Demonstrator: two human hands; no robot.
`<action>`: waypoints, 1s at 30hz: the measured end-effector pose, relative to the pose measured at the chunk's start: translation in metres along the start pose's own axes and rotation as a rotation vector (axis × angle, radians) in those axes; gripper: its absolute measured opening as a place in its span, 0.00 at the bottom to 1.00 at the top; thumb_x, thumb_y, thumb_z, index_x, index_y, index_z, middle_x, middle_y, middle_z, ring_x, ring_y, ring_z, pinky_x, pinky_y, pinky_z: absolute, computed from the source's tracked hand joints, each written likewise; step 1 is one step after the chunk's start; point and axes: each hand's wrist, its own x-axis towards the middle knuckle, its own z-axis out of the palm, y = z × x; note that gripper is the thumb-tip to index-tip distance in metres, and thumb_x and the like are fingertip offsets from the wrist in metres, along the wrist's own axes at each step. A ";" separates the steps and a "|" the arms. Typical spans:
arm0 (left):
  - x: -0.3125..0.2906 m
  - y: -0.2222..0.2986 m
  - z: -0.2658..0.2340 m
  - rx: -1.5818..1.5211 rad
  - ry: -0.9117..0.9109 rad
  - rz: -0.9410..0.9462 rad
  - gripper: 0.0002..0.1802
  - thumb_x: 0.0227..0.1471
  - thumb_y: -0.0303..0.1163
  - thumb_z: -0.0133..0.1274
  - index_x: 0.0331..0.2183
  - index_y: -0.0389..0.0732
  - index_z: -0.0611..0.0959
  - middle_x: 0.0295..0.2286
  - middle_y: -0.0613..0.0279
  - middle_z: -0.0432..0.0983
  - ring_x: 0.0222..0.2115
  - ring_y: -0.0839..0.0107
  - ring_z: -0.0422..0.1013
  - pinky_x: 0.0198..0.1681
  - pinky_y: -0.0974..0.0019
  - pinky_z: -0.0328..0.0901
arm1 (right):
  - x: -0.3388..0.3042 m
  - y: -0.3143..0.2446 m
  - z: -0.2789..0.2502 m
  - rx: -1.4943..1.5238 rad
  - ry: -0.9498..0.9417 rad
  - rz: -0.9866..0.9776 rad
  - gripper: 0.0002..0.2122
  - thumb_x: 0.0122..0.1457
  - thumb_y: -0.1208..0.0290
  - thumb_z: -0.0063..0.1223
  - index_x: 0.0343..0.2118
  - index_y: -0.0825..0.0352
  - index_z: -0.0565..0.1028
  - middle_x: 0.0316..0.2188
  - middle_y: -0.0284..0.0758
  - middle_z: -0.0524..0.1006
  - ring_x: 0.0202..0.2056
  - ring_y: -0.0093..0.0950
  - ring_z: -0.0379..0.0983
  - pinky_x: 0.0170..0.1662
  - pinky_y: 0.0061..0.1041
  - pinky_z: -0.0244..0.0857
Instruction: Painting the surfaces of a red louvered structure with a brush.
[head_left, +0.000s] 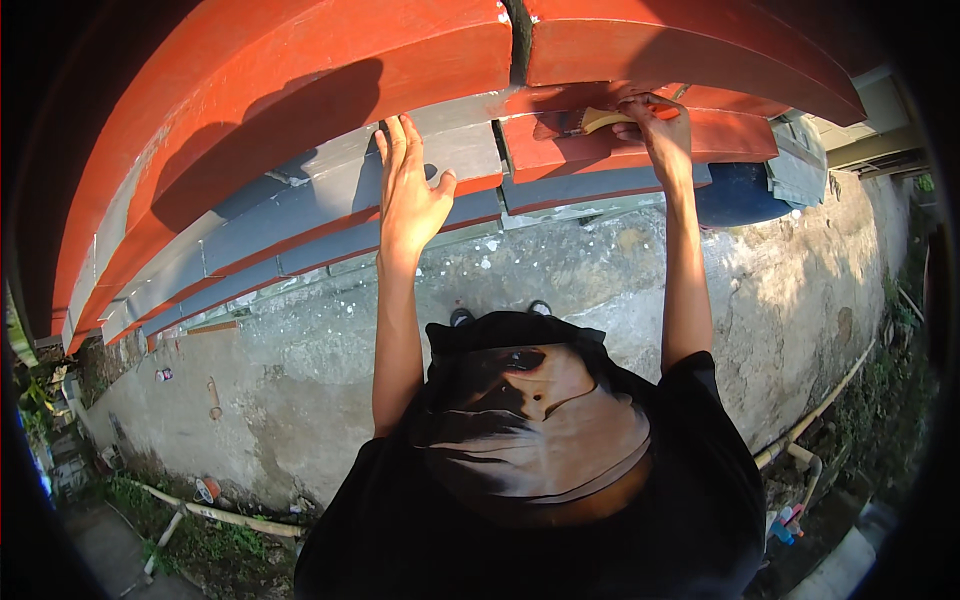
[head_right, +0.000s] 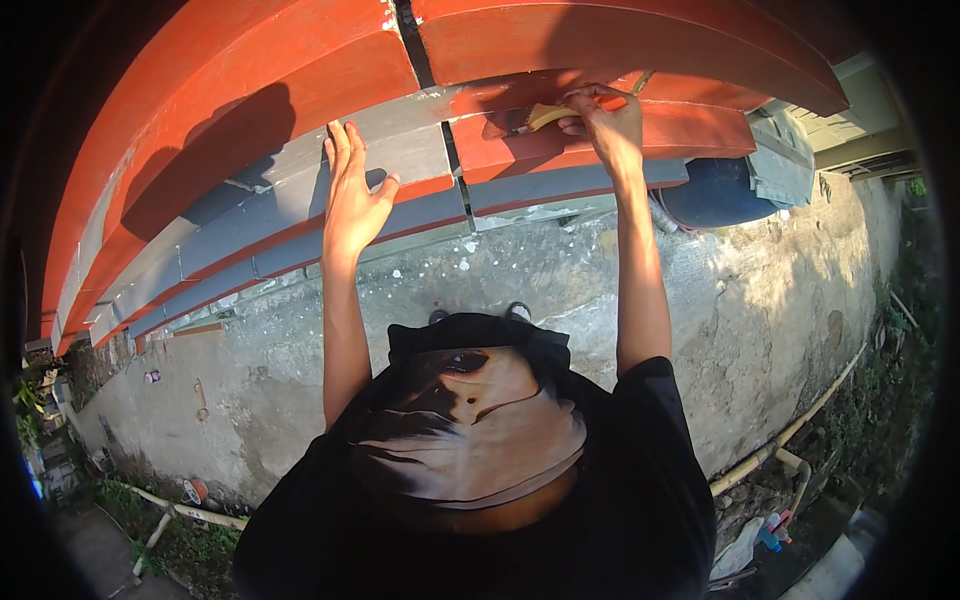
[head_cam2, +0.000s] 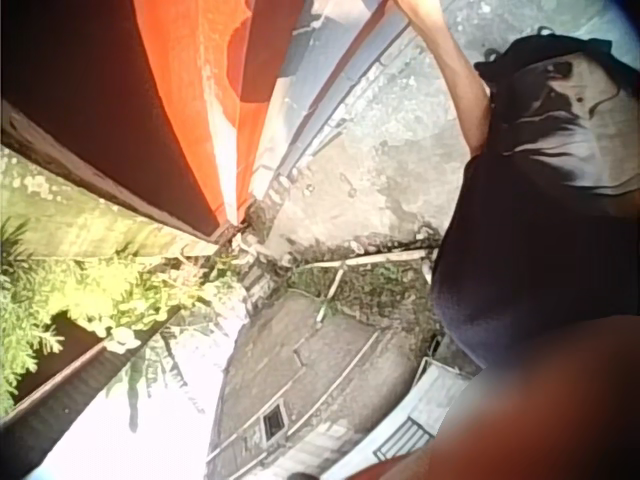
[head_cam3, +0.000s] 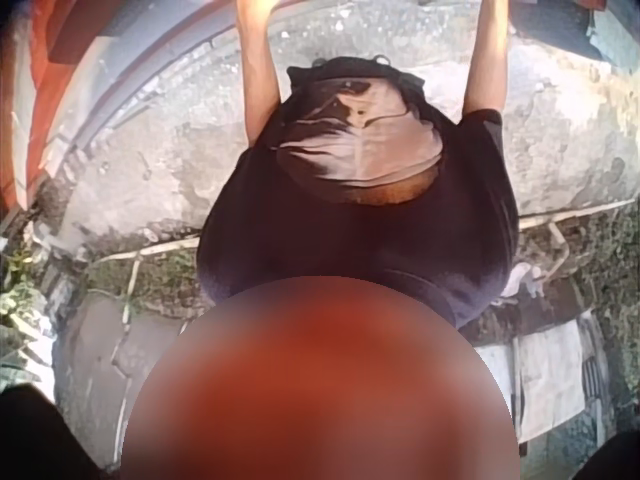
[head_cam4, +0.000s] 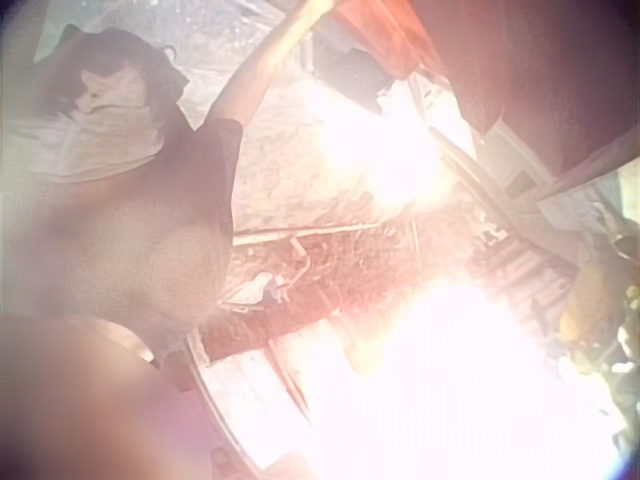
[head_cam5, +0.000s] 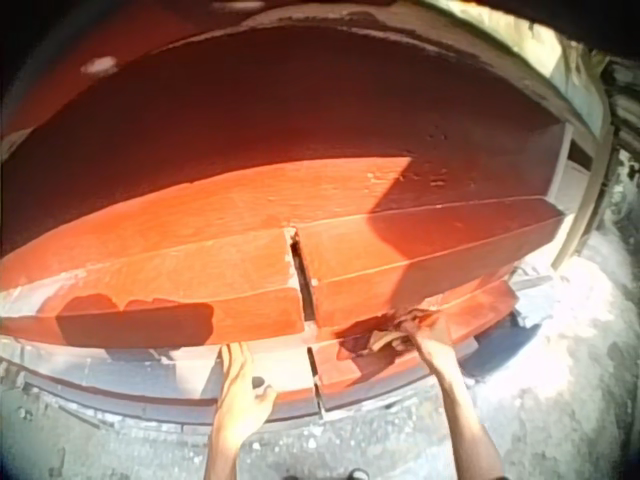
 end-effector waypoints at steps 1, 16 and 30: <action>0.000 -0.001 0.001 0.004 0.012 0.010 0.51 0.51 0.29 0.59 0.69 0.36 0.50 0.70 0.43 0.33 0.70 0.39 0.33 0.70 0.49 0.45 | 0.005 -0.001 -0.002 -0.020 -0.030 0.001 0.09 0.60 0.75 0.55 0.39 0.77 0.80 0.33 0.42 0.83 0.25 0.29 0.81 0.30 0.22 0.79; 0.000 0.005 0.002 0.001 0.016 -0.034 0.53 0.50 0.29 0.61 0.69 0.35 0.50 0.70 0.45 0.32 0.70 0.39 0.33 0.71 0.50 0.45 | -0.016 -0.027 -0.030 -0.024 0.137 -0.060 0.09 0.59 0.73 0.55 0.31 0.76 0.79 0.27 0.42 0.82 0.23 0.28 0.80 0.30 0.21 0.77; -0.025 0.009 0.003 -0.140 0.103 -0.025 0.45 0.52 0.25 0.58 0.68 0.40 0.58 0.70 0.50 0.40 0.70 0.43 0.37 0.69 0.49 0.49 | -0.039 -0.008 -0.023 0.110 0.041 -0.069 0.07 0.61 0.77 0.56 0.36 0.77 0.78 0.32 0.42 0.81 0.26 0.30 0.81 0.32 0.25 0.80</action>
